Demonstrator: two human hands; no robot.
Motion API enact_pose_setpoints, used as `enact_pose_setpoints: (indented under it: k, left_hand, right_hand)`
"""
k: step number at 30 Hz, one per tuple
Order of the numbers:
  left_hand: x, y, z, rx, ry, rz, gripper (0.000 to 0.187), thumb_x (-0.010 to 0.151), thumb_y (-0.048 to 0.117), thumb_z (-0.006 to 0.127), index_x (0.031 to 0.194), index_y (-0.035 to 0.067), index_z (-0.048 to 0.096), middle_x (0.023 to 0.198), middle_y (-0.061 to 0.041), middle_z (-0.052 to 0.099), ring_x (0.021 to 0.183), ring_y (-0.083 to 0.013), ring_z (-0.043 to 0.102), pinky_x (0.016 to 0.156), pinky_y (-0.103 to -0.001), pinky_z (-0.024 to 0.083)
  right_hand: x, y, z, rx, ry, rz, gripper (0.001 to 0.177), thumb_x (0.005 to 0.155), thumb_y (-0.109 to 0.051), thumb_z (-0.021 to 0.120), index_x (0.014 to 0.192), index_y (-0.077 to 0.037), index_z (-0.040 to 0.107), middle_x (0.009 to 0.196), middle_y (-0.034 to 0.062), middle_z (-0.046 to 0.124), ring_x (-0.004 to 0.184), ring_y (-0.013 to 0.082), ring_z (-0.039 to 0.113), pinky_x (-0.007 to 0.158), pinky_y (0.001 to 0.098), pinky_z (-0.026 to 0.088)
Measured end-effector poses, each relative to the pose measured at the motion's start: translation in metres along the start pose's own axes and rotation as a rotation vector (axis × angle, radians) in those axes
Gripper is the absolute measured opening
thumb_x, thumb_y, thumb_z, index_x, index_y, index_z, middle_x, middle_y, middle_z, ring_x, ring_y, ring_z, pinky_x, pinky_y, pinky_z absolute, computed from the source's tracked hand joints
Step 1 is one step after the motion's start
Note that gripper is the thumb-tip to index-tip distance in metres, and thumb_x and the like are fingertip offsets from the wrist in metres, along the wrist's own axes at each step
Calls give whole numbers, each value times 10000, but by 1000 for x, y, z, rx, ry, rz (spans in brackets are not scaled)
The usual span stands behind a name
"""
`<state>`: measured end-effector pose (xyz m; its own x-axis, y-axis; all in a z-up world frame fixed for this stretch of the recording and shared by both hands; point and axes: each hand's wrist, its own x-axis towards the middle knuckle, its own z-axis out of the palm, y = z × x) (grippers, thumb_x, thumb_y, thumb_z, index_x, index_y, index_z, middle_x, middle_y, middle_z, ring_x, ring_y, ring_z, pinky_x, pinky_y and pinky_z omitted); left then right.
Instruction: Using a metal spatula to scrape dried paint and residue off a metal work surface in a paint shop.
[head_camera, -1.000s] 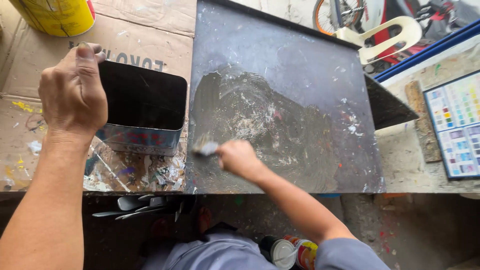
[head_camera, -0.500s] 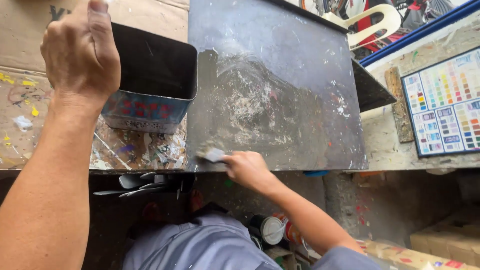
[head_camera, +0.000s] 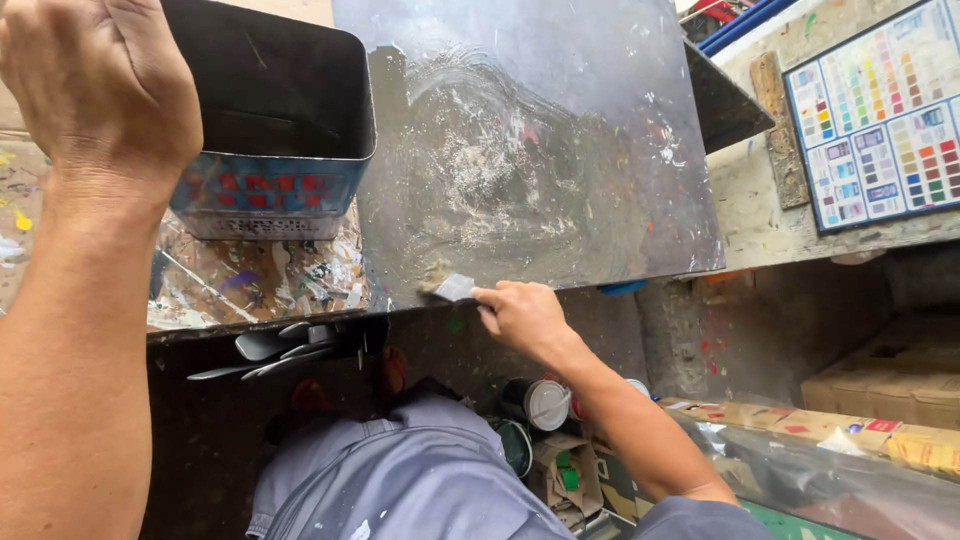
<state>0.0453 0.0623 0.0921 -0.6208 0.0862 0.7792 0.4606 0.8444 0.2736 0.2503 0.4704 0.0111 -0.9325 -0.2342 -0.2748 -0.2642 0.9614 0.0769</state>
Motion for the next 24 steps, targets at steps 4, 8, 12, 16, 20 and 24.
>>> enact_pose_setpoints:
  k: [4, 8, 12, 16, 20, 24]
  left_hand:
    - [2, 6, -2, -17, 30, -5, 414, 1385, 219, 397, 1209, 7, 707, 1058, -133, 687, 877, -372, 649, 731, -457, 459]
    - [4, 6, -5, 27, -6, -23, 393, 1374, 218, 432, 1135, 27, 679, 966, -138, 677, 804, -419, 639, 637, -477, 422]
    - [7, 13, -7, 8, 39, 1, 328, 1334, 185, 459, 1218, 26, 721, 1065, -124, 728, 854, -386, 672, 661, -462, 465]
    - [-5, -5, 7, 75, -195, -156, 520, 1345, 228, 411, 850, 87, 484, 765, -101, 516, 680, -360, 534, 652, -499, 376]
    - [-5, -4, 3, -33, -214, -138, 510, 1406, 176, 394, 922, 38, 473, 854, -151, 512, 787, -363, 559, 711, -500, 369]
    - [5, 11, -16, -200, -228, -171, 430, 1429, 94, 342, 1022, -19, 422, 903, -174, 441, 794, -371, 467, 795, -508, 368]
  right_hand:
    - [6, -41, -20, -5, -1, -63, 301, 937, -347, 590, 1204, -331, 727, 784, 41, 710, 563, 271, 687, 459, 431, 546]
    - [11, -41, -21, 33, 71, -156, 284, 945, -287, 587, 1176, -272, 752, 757, 23, 699, 533, 295, 674, 423, 434, 506]
    - [10, -32, -38, 1, -106, -15, 304, 939, -308, 593, 1209, -277, 732, 818, 63, 714, 599, 236, 683, 510, 398, 561]
    - [30, -33, -48, 74, -251, 12, 320, 996, -281, 577, 1284, -308, 714, 925, 31, 766, 722, 168, 713, 567, 321, 599]
    - [63, -17, -45, 126, -123, 183, 282, 987, -223, 584, 1204, -230, 764, 650, -4, 657, 454, 114, 507, 381, 252, 418]
    - [21, -48, -38, 164, -97, 10, 220, 1002, -205, 562, 1129, -192, 741, 739, 75, 662, 549, 172, 585, 459, 305, 497]
